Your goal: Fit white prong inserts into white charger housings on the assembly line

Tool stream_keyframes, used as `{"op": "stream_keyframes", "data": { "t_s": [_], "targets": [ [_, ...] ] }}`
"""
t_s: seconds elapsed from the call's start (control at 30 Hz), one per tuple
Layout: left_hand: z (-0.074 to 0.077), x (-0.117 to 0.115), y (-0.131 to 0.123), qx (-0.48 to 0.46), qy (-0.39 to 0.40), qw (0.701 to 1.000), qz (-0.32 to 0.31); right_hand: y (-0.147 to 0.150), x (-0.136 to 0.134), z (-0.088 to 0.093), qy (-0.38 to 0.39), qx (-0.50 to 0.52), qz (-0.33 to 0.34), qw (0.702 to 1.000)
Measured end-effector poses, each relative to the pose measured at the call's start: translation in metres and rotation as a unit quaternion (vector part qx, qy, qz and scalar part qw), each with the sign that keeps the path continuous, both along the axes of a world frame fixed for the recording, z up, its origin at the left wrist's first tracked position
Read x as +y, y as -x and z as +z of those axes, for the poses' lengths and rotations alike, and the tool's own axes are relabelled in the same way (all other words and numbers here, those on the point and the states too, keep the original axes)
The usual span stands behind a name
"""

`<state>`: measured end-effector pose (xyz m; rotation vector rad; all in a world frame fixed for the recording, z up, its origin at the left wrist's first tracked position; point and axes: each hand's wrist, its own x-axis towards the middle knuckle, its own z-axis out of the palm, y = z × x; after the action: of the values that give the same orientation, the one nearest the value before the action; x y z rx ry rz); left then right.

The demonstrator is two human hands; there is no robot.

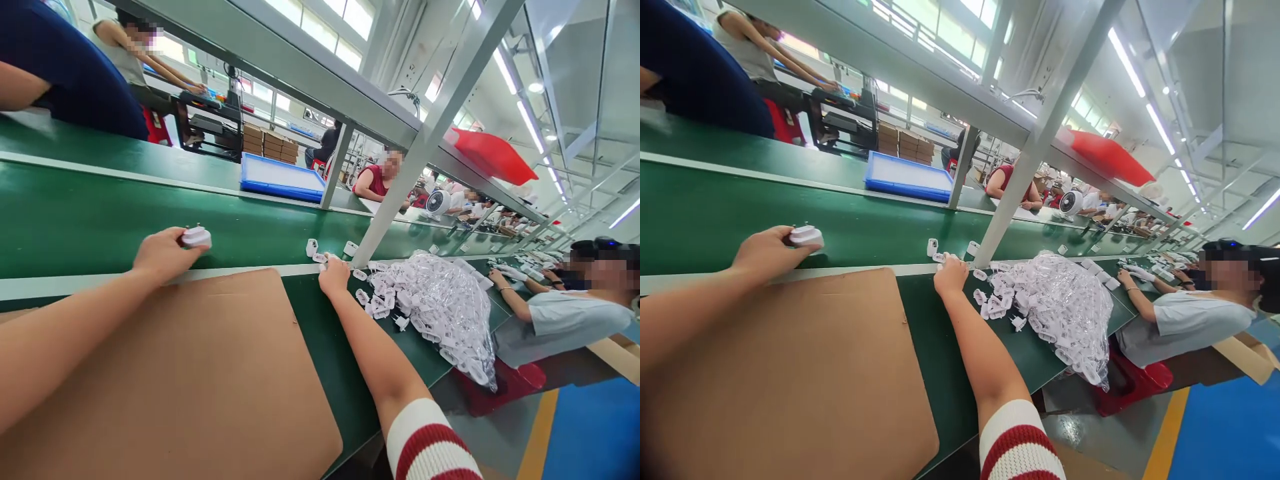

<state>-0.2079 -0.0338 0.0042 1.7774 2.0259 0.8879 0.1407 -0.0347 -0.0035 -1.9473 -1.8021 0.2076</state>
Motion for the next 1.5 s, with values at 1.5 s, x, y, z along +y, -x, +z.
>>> {"op": "stream_keyframes", "data": {
  "t_s": [1.5],
  "targets": [
    [-0.006, -0.130, -0.074, -0.085, 0.049, 0.972, -0.213, 0.055, -0.028, 0.014, 0.130, 0.464, 0.311, 0.819]
  ]
}}
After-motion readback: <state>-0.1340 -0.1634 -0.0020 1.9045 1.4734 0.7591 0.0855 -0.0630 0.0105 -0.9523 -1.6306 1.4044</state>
